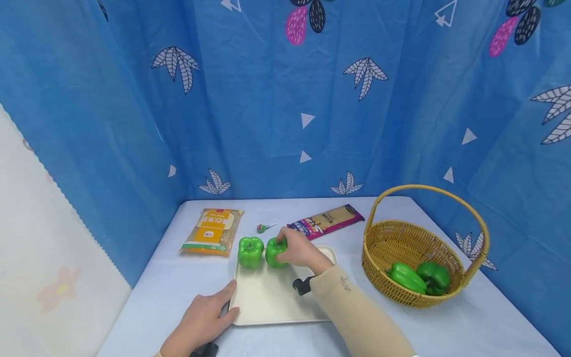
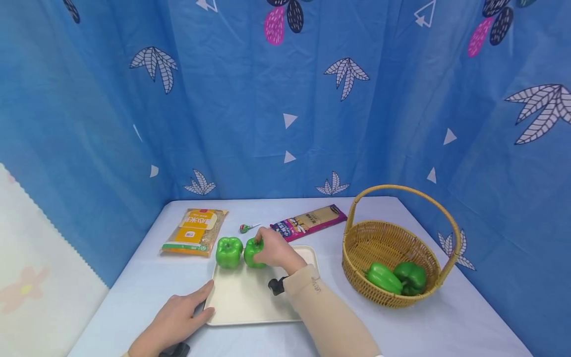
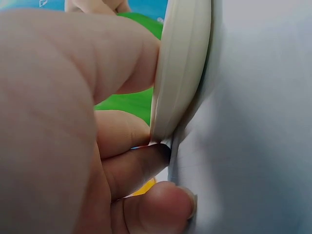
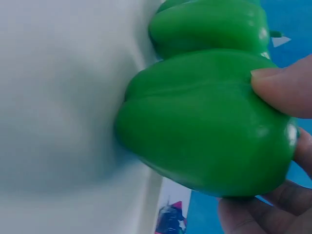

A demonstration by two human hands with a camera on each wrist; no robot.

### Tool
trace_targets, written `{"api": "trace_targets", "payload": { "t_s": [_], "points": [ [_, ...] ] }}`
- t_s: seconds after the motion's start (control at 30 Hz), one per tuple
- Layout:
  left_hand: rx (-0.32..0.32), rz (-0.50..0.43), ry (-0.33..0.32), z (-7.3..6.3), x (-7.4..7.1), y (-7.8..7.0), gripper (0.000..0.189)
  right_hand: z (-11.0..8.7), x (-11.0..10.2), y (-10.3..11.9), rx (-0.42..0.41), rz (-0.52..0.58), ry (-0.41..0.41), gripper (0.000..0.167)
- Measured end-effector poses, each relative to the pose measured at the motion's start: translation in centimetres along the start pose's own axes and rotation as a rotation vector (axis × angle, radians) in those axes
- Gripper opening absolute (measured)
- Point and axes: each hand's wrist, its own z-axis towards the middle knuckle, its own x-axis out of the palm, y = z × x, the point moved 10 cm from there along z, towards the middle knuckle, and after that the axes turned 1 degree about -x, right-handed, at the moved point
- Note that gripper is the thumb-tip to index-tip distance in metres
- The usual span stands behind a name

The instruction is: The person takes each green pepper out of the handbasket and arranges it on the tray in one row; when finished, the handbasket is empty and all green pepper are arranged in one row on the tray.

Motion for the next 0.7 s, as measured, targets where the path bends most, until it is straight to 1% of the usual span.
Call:
{"api": "trace_targets", "payload": {
  "t_s": [0.17, 0.4, 0.53, 0.7],
  "points": [
    [0.012, -0.006, -0.005, 0.00, -0.17, -0.29, 0.068, 0.09, 0.21, -0.19, 0.007, 0.020, -0.009, 0.042],
    [0.000, -0.011, 0.000, -0.08, -0.01, -0.12, 0.069, -0.10, 0.49, -0.08, 0.016, 0.025, -0.012, 0.047],
    [0.004, -0.016, -0.005, -0.04, 0.04, -0.05, 0.068, -0.26, 0.55, -0.09, 0.020, 0.034, -0.014, 0.058],
    [0.008, -0.015, -0.005, -0.08, 0.08, -0.02, 0.068, -0.37, 0.56, 0.10, -0.011, 0.030, -0.010, 0.075]
  ]
}}
